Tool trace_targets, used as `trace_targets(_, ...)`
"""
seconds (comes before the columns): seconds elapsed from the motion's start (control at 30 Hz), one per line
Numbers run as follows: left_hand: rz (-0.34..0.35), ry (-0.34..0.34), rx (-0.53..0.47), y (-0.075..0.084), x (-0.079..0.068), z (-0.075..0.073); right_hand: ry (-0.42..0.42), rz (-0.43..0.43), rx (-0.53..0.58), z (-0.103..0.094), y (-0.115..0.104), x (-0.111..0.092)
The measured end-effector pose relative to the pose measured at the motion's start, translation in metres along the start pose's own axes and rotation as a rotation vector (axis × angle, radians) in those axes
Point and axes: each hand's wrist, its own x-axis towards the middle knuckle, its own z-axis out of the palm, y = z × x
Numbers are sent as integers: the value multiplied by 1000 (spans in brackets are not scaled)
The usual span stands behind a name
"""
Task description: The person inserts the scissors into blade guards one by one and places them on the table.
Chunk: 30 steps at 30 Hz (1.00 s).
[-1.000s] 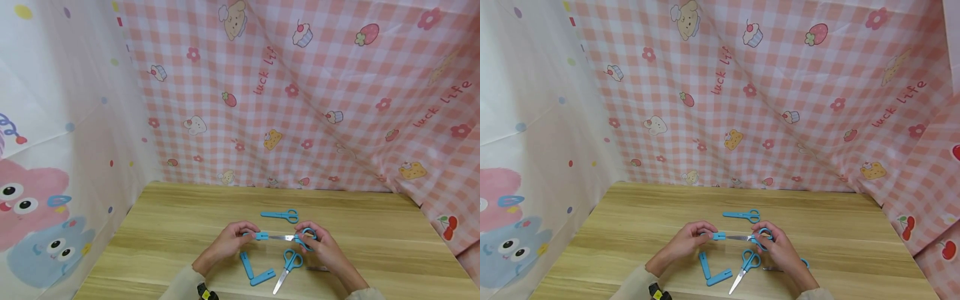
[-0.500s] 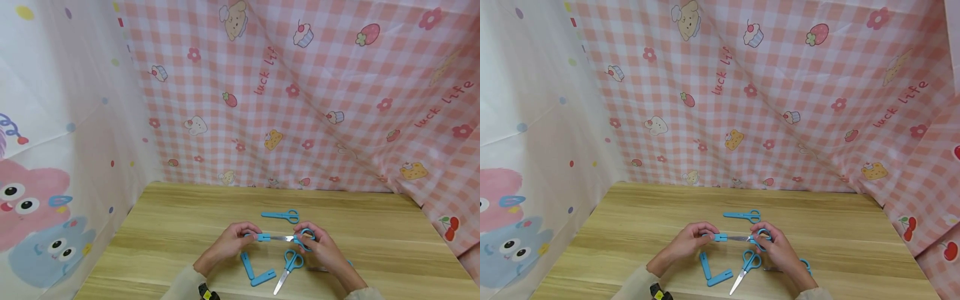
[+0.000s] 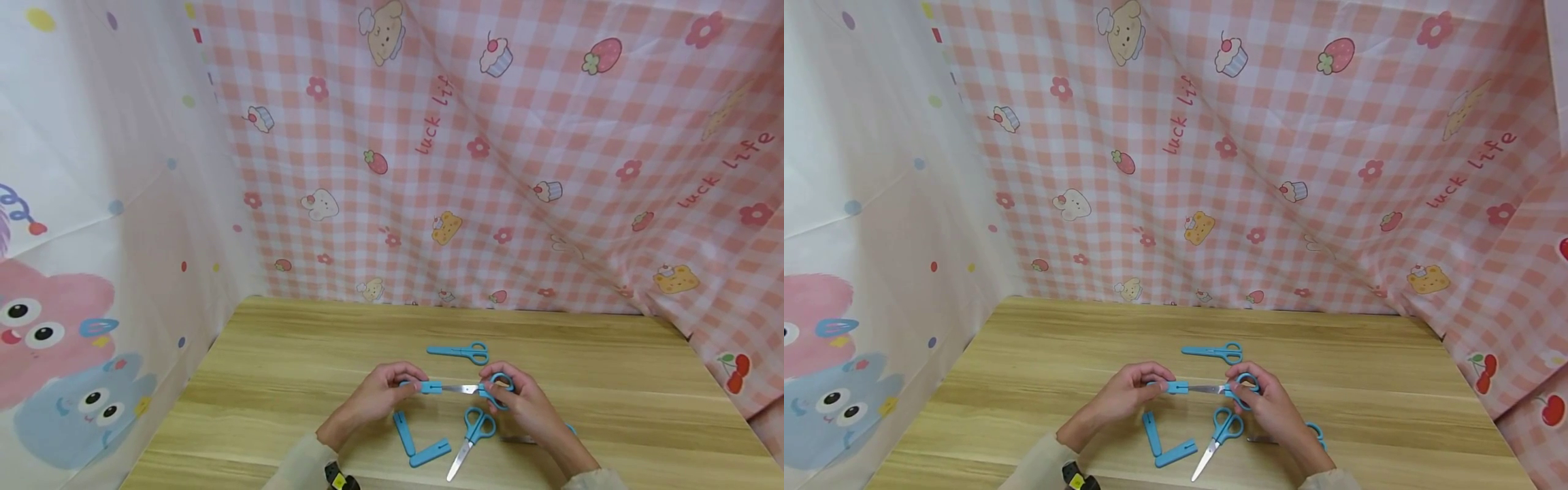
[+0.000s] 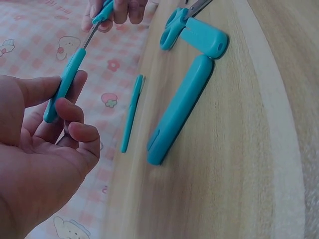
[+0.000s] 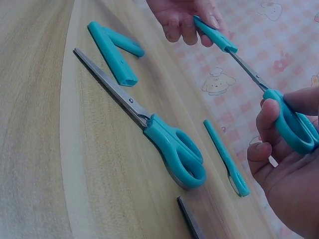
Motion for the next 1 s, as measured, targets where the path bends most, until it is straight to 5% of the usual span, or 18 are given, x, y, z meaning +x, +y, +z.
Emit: trace_targets(1.0, -3, -9, 19, 6, 2, 3, -20, -6, -9, 3, -2, 3)
